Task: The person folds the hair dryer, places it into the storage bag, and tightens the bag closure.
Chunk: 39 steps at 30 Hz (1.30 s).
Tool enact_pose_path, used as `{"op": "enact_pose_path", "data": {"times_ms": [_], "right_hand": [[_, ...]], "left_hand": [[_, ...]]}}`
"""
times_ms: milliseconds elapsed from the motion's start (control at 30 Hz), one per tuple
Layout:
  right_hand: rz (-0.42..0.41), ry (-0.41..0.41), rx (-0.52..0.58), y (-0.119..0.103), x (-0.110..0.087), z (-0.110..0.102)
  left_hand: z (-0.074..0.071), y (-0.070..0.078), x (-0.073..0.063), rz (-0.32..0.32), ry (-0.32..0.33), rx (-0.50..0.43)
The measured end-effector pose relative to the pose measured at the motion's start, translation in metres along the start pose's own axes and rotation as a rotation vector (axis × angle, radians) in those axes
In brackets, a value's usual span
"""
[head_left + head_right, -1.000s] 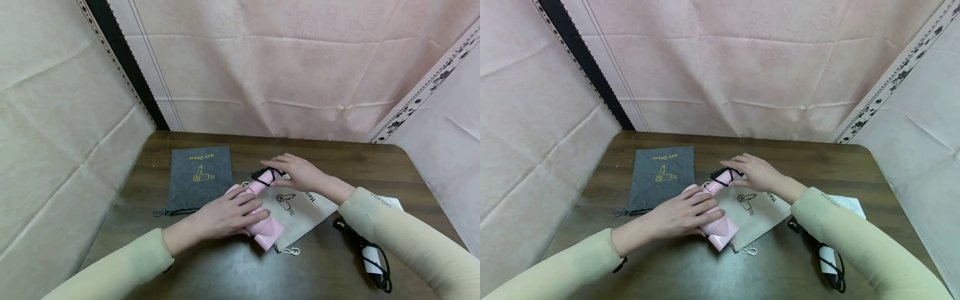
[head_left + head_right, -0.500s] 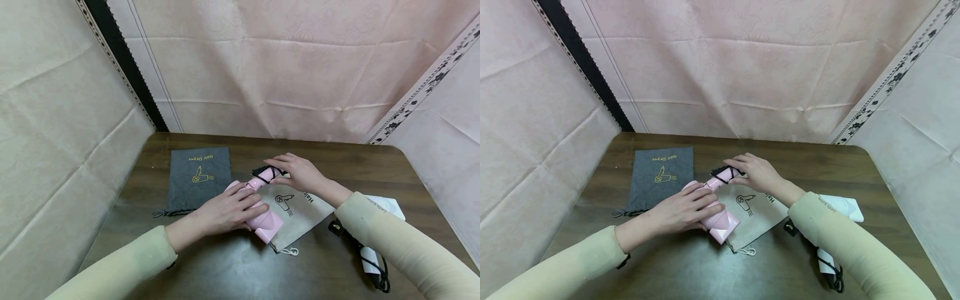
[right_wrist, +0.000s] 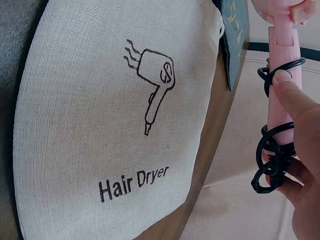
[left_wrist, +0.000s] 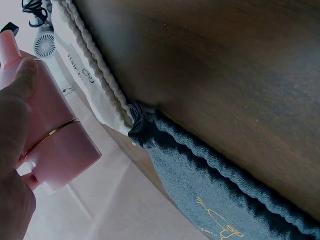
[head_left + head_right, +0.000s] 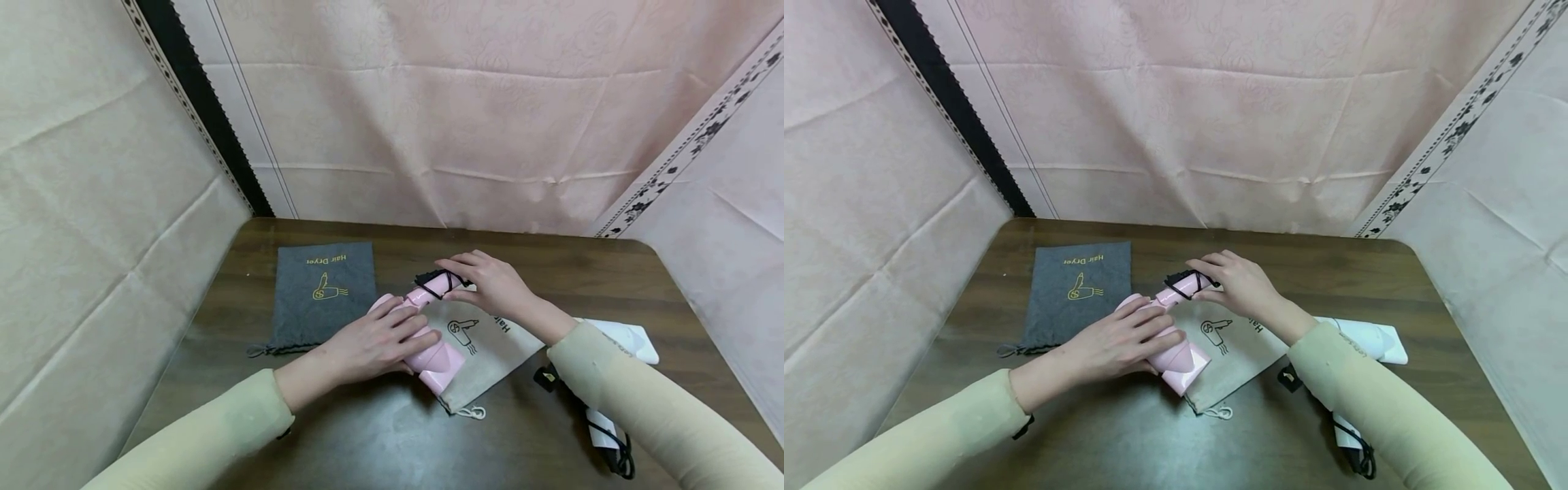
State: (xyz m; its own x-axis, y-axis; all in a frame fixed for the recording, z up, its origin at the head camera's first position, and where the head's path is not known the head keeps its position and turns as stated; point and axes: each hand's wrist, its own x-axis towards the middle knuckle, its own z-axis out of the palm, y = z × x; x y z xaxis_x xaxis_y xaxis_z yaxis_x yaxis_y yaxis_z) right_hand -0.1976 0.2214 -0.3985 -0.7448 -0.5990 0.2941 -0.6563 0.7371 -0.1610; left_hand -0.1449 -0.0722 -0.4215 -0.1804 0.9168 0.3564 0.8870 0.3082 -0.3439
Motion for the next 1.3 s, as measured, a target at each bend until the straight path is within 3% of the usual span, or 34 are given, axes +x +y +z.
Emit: {"op": "enact_pose_path", "data": {"times_ms": [233, 433, 667, 800, 933, 1100, 1300], "right_hand": [[0.021, 0.020, -0.046, -0.001, -0.002, 0.005], [-0.005, -0.005, -0.014, 0.001, -0.006, 0.004], [-0.087, -0.102, 0.051, 0.003, -0.005, -0.004], [-0.086, -0.146, 0.097, 0.000, -0.002, -0.007], [-0.057, -0.117, 0.092, -0.001, 0.001, -0.005], [-0.041, -0.024, 0.060, -0.002, -0.001, 0.000], [-0.011, 0.032, 0.094, -0.008, -0.001, 0.009]], "left_hand": [[0.001, 0.002, 0.000, -0.043, -0.047, -0.034], [0.000, 0.002, 0.000, -0.051, -0.054, -0.081], [0.001, -0.002, 0.002, 0.007, 0.014, -0.107], [0.001, -0.003, 0.003, 0.030, 0.037, -0.079], [0.004, -0.003, 0.003, 0.024, 0.038, -0.057], [0.007, -0.006, 0.005, 0.005, 0.045, -0.056], [0.005, -0.010, 0.008, -0.067, 0.034, -0.080]]}}
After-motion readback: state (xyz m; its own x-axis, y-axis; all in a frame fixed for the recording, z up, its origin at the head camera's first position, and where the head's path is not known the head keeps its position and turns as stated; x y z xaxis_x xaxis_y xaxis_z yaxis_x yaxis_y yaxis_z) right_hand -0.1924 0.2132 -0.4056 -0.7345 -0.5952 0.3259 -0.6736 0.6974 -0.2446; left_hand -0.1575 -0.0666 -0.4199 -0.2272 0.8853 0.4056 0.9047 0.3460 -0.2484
